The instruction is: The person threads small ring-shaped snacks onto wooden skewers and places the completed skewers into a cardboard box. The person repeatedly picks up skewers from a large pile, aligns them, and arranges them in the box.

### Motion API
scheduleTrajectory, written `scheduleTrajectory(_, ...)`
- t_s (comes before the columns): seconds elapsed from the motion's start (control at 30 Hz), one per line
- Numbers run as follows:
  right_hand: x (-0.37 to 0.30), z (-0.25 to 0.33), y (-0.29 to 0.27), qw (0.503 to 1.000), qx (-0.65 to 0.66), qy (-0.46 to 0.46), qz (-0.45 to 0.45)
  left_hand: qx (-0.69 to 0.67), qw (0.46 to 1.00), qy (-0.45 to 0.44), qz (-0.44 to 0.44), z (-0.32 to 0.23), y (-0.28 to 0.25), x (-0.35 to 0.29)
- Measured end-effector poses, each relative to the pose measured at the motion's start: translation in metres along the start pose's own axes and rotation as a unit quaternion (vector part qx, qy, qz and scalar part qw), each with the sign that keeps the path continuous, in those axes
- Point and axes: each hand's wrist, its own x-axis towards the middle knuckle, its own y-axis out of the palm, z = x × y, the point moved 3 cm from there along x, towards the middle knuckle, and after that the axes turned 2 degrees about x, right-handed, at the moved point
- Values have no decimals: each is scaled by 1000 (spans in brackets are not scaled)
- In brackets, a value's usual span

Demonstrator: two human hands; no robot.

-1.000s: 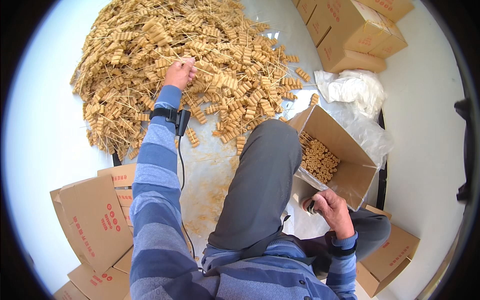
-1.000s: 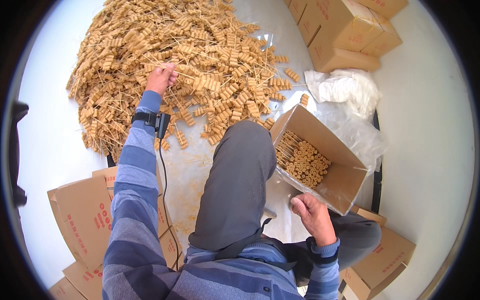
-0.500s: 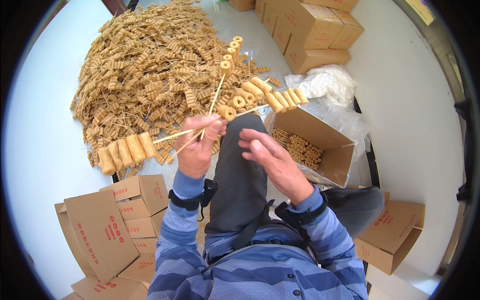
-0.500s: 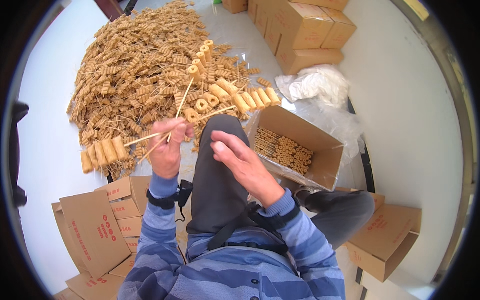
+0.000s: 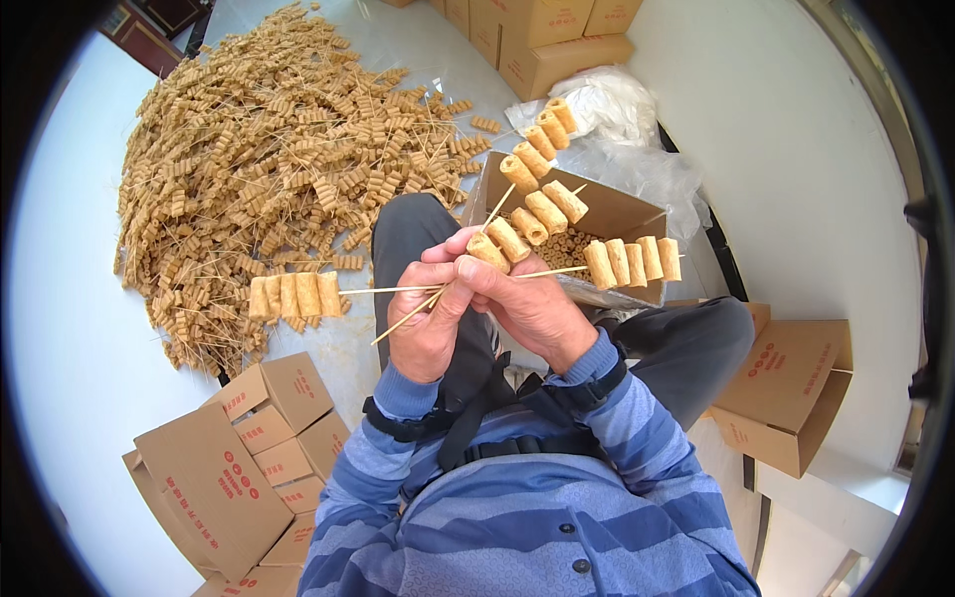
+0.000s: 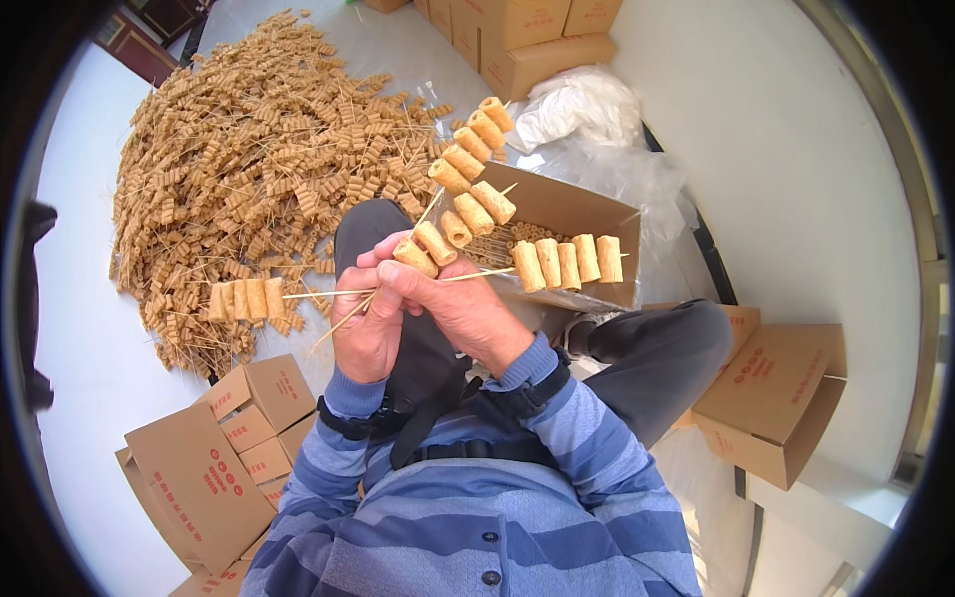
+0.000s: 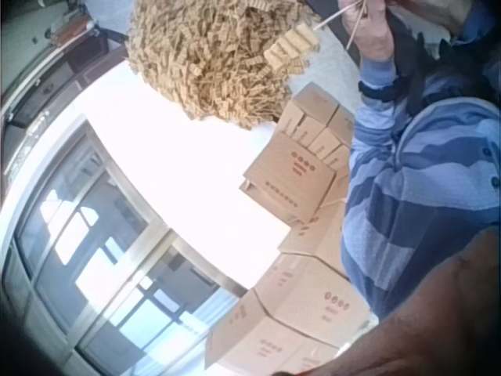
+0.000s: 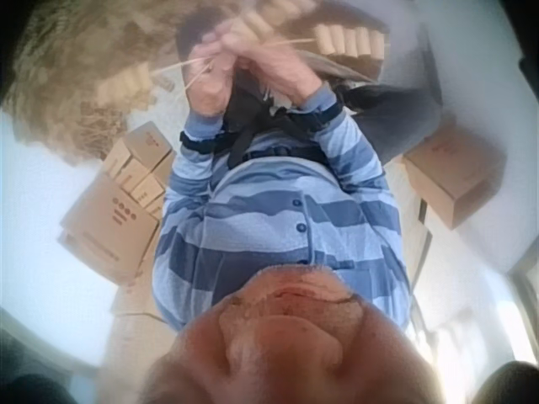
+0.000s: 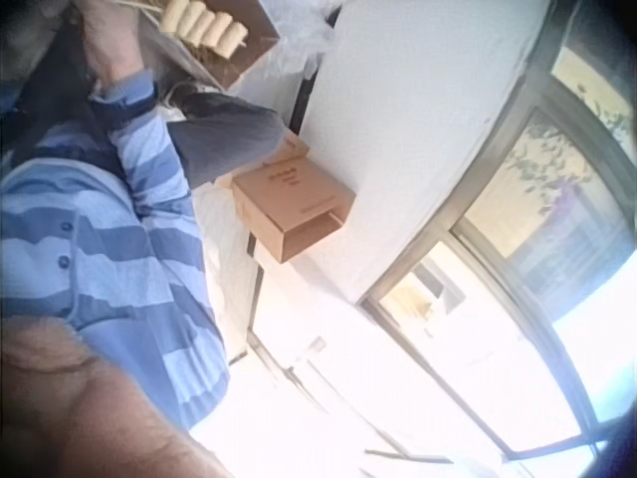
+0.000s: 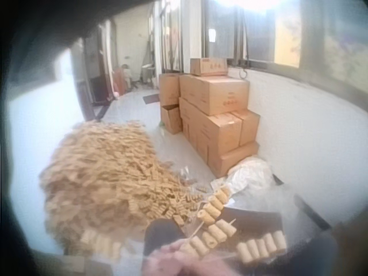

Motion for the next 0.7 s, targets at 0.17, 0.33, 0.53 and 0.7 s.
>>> scheduleTrajectory(0.17, -11, 9, -10, 999, -36, 0, 2, -114, 988, -99, 12, 8, 6, -8)
scheduleTrajectory(0.33, -16, 16, -19, 999, 3, -11, -50, -130, 976, -168, 40, 9, 2, -14)
scheduleTrajectory(0.53, -15, 32, -34, 983, -31, -70, -169, -94, 951, -295, 16, 4, -10, -15)
scheduleTrajectory(0.7, -18, 33, -44, 986, -58, -66, -139, 73, 930, -355, 65, 1, -7, -17)
